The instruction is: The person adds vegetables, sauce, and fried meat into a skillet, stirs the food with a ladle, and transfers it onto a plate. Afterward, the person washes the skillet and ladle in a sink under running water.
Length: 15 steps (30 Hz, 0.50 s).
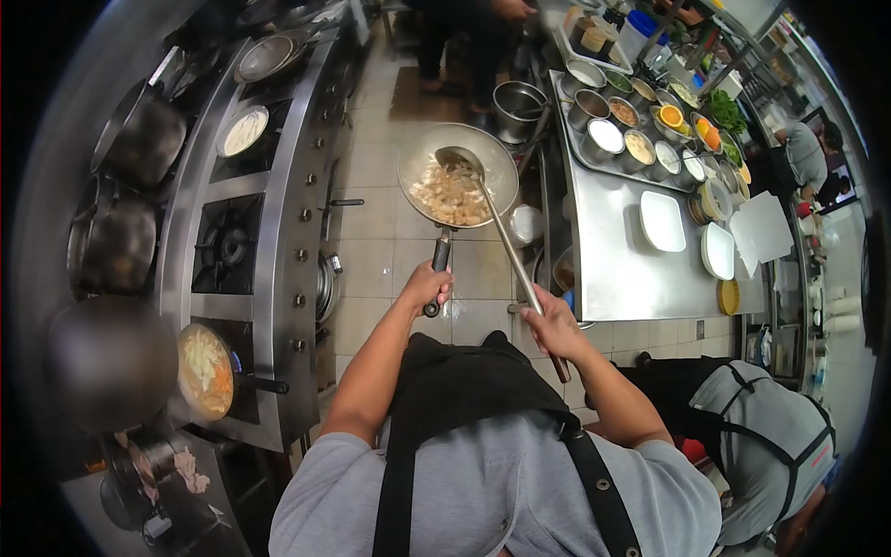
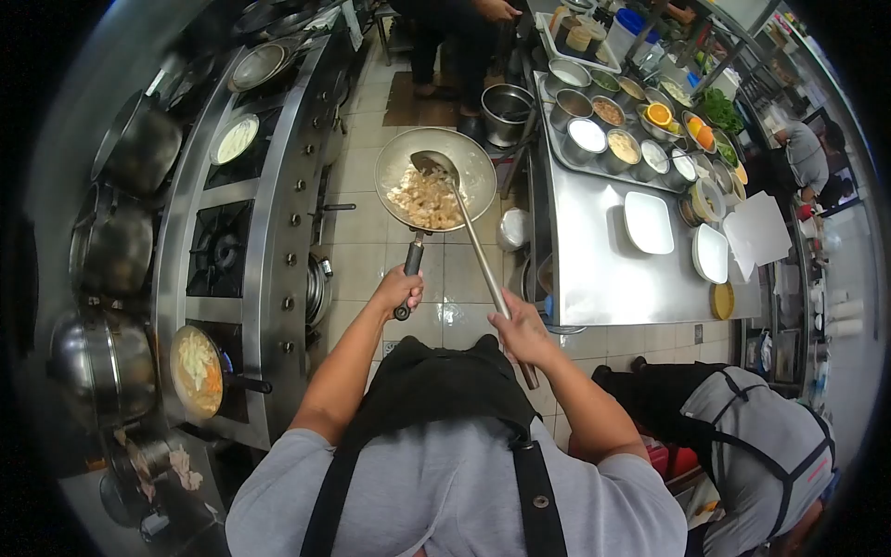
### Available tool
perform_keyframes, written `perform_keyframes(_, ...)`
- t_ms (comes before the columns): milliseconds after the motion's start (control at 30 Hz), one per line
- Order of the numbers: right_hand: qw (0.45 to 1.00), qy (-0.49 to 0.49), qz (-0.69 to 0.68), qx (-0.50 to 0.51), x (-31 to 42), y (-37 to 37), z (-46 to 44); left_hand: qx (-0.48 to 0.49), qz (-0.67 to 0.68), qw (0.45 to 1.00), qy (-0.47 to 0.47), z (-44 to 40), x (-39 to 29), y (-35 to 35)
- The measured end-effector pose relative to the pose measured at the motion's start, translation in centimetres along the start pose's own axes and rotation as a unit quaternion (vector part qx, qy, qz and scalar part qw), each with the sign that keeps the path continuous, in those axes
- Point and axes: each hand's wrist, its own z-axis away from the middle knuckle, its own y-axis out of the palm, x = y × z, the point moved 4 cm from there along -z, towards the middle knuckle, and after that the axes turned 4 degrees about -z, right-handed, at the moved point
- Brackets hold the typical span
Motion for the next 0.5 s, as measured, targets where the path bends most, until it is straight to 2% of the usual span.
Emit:
perform_keyframes(33, 1.000, -0.001, 0.001, -0.002, -1.3, -0.1, 0.3, 0.002, 0.000, 1.000, 0.001, 0.0, -0.2, 0.0)
perform_keyframes(67, 0.985, -0.108, 0.128, -0.050, -0.8, -0.2, 0.8, 0.023, 0.035, 0.999, 0.004, 0.0, -0.6, 0.2)
perform_keyframes(100, 0.939, -0.212, 0.253, -0.096, -0.2, -0.1, 1.3, 0.043, 0.071, 0.996, 0.006, 0.0, -1.0, 0.4)
perform_keyframes(133, 0.953, -0.140, 0.252, -0.086, -0.9, -0.7, 2.0, 0.045, 0.073, 0.996, 0.009, 0.1, -1.3, 0.6)
perform_keyframes(233, 0.940, -0.160, 0.273, -0.125, -0.7, -1.2, 3.4, 0.046, 0.068, 0.997, -0.004, 0.3, -1.3, 0.8)
perform_keyframes(267, 0.947, -0.097, 0.284, -0.113, 1.2, -1.3, 4.3, 0.050, 0.062, 0.997, -0.002, 0.3, -1.2, 0.8)
perform_keyframes(300, 0.947, -0.096, 0.286, -0.114, 1.6, -1.8, 4.9, 0.054, 0.056, 0.997, 0.001, 0.4, -1.3, 1.0)
perform_keyframes(367, 0.966, -0.133, 0.208, -0.082, 2.0, -2.7, 6.1, 0.042, 0.056, 0.998, 0.001, 0.9, -1.5, 1.2)
perform_keyframes(400, 0.970, -0.068, 0.226, -0.058, 3.6, -2.9, 6.9, 0.033, 0.052, 0.998, 0.000, 1.1, -1.6, 1.5)
perform_keyframes(467, 0.969, -0.064, 0.233, -0.053, 2.6, -3.6, 6.6, 0.049, 0.002, 0.997, 0.057, -0.5, -0.3, 0.5)
perform_keyframes(500, 0.949, -0.192, 0.232, -0.092, -2.8, -4.5, 3.7, 0.032, -0.013, 0.998, 0.043, -0.1, -1.2, 1.0)
